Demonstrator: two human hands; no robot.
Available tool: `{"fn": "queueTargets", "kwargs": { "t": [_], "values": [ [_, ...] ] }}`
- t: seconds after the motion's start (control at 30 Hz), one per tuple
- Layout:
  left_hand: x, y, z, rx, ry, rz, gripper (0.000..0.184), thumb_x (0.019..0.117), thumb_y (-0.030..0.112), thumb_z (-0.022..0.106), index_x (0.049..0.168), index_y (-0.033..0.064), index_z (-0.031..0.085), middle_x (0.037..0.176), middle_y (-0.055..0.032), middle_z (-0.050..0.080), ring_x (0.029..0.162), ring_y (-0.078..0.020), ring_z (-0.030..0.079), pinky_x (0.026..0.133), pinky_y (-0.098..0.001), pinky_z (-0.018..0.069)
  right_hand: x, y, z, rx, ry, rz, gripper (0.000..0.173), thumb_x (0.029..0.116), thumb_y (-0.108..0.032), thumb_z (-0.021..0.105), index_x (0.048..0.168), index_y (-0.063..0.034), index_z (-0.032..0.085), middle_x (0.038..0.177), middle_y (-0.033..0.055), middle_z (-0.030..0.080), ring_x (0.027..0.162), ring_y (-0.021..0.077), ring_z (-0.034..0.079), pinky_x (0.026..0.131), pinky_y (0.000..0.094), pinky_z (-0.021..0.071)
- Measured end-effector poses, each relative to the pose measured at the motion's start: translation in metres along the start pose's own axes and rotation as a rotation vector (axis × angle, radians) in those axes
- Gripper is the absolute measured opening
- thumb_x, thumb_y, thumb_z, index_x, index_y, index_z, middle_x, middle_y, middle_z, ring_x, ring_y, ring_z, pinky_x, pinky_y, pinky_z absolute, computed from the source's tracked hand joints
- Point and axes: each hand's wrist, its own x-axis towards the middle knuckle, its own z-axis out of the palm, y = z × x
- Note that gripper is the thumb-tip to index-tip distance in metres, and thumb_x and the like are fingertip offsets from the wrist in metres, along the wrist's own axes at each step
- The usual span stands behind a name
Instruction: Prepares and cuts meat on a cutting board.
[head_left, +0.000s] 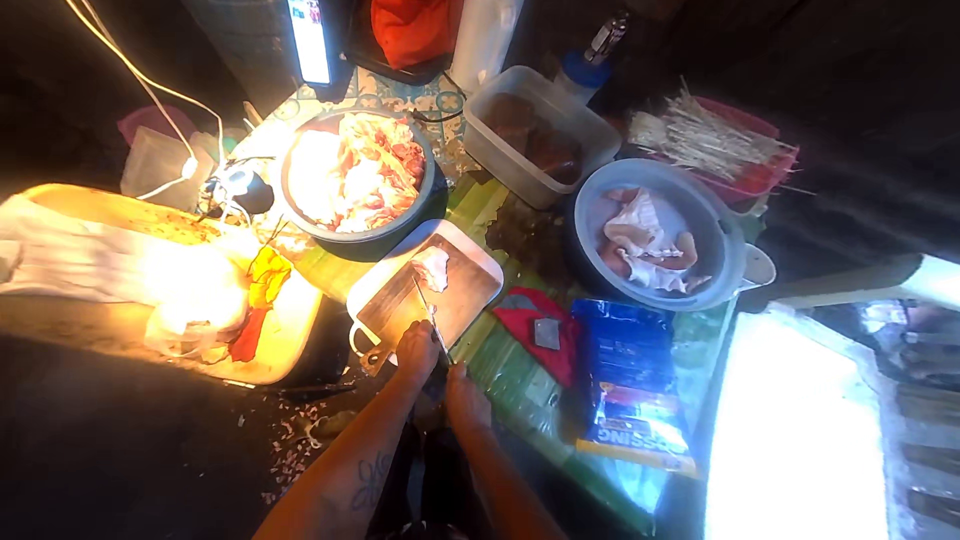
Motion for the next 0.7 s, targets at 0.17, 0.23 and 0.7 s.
{"fn": "queueTargets", "kwargs": {
  "t": [0.17, 0.23, 0.7],
  "values": [
    [0.003, -0.013, -0.005, -0.079, 0.0, 0.05, 0.019, 0.0984, 0.016, 0.067, 0.111, 0.0023, 0.07, 0.116, -0.0195, 0.067, 0.113, -0.035, 0.065, 0.097, -0.0524, 0.0533, -0.032, 0.055, 0.03, 0.106, -0.061, 0.036, 0.044, 0.1136, -0.033, 0.031, 0.15, -0.0095, 0.041, 0.12, 0.0206, 0.071, 0.112, 0.0376, 0.071, 0.093, 0.0539, 0.057],
    [0.001, -0.016, -0.008, -0.057, -0.013, 0.064, 0.019, 0.0995, 0.012, 0.063, 0.115, 0.0031, 0.07, 0.118, -0.0188, 0.067, 0.114, -0.0334, 0.065, 0.099, -0.05, 0.0528, -0.035, 0.058, 0.024, 0.16, -0.094, 0.009, 0.044, 0.1131, -0.036, 0.033, 0.148, -0.0098, 0.043, 0.119, 0.0206, 0.071, 0.112, 0.0381, 0.071, 0.094, 0.055, 0.0562],
    [0.001, -0.011, 0.004, -0.019, 0.043, 0.024, 0.02, 0.0978, 0.016, 0.066, 0.112, 0.0028, 0.069, 0.114, -0.0191, 0.068, 0.109, -0.0351, 0.068, 0.092, -0.0526, 0.0555, 0.004, 0.003, 0.002, -0.063, 0.017, -0.027, 0.04, 0.1129, -0.023, 0.032, 0.149, -0.011, 0.042, 0.128, 0.0202, 0.067, 0.115, 0.0378, 0.069, 0.093, 0.0525, 0.0569]
  ]
}}
